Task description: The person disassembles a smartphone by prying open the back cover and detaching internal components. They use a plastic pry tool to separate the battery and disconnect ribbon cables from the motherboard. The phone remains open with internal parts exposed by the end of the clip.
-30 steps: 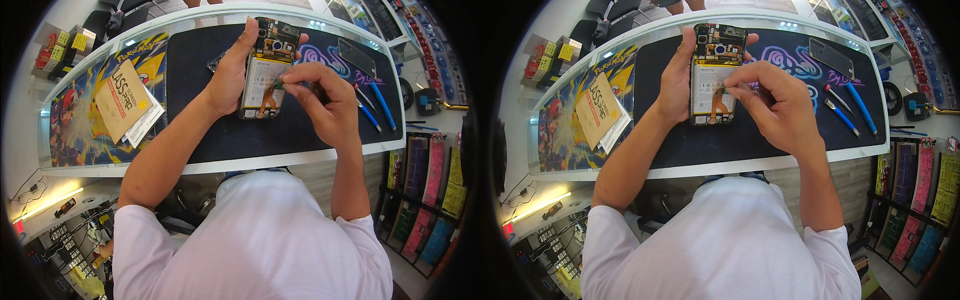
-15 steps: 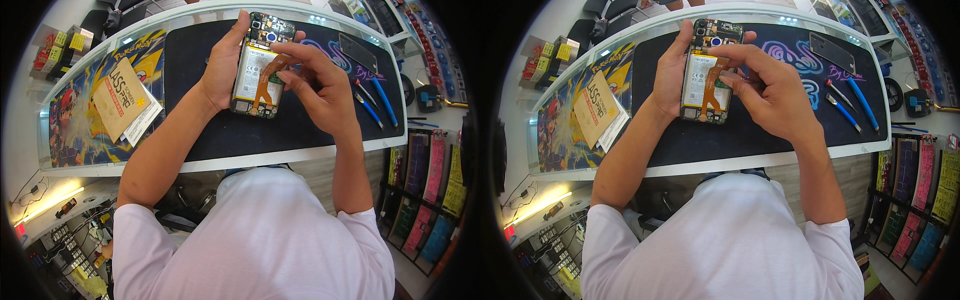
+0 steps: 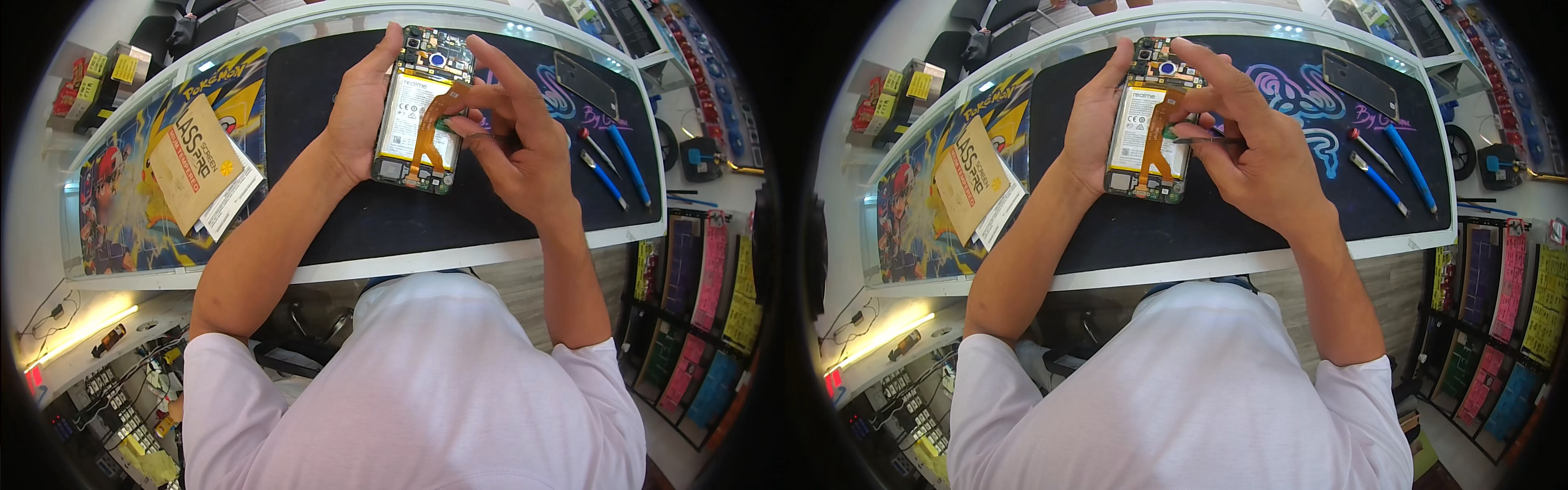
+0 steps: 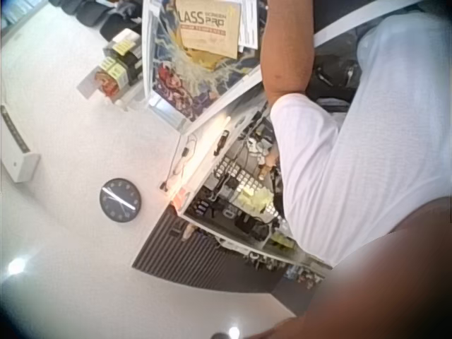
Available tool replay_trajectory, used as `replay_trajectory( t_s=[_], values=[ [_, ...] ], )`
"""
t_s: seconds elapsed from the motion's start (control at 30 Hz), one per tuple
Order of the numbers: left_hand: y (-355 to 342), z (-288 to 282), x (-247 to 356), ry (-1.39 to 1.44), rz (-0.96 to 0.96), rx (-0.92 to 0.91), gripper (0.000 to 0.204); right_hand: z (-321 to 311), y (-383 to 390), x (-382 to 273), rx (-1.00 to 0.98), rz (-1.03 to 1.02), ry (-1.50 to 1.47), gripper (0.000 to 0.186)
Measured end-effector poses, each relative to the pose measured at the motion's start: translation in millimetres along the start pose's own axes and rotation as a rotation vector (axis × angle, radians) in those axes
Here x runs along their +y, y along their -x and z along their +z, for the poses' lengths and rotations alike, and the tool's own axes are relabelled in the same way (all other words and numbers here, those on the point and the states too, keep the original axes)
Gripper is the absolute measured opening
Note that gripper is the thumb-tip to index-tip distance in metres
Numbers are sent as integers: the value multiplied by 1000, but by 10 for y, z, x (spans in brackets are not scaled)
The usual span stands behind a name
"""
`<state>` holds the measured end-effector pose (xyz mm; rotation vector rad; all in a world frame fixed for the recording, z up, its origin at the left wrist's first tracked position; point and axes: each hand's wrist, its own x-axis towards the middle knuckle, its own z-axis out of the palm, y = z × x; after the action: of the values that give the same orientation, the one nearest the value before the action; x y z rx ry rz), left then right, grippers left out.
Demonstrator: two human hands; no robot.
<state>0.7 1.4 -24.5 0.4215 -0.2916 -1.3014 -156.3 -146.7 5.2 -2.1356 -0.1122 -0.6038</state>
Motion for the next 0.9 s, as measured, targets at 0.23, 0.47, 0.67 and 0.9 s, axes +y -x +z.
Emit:
replay_trajectory(
  t_s=[0.23, 0.47, 0.67, 0.9],
  values=[
    [15, -7, -29, 140, -34, -52, 80, 126, -23, 115, 110, -19, -102, 80],
    [6, 24, -67, 159, -36, -63, 80, 124, 46, 169, 88, -28, -158, 52],
    [11, 73, -47, 15, -9, 42, 67, 48, 47, 192, 39, -38, -145, 55],
    [12, 153, -27, -40, -7, 80, 56, 100, 54, 95, 145, -41, -52, 46]
  ],
)
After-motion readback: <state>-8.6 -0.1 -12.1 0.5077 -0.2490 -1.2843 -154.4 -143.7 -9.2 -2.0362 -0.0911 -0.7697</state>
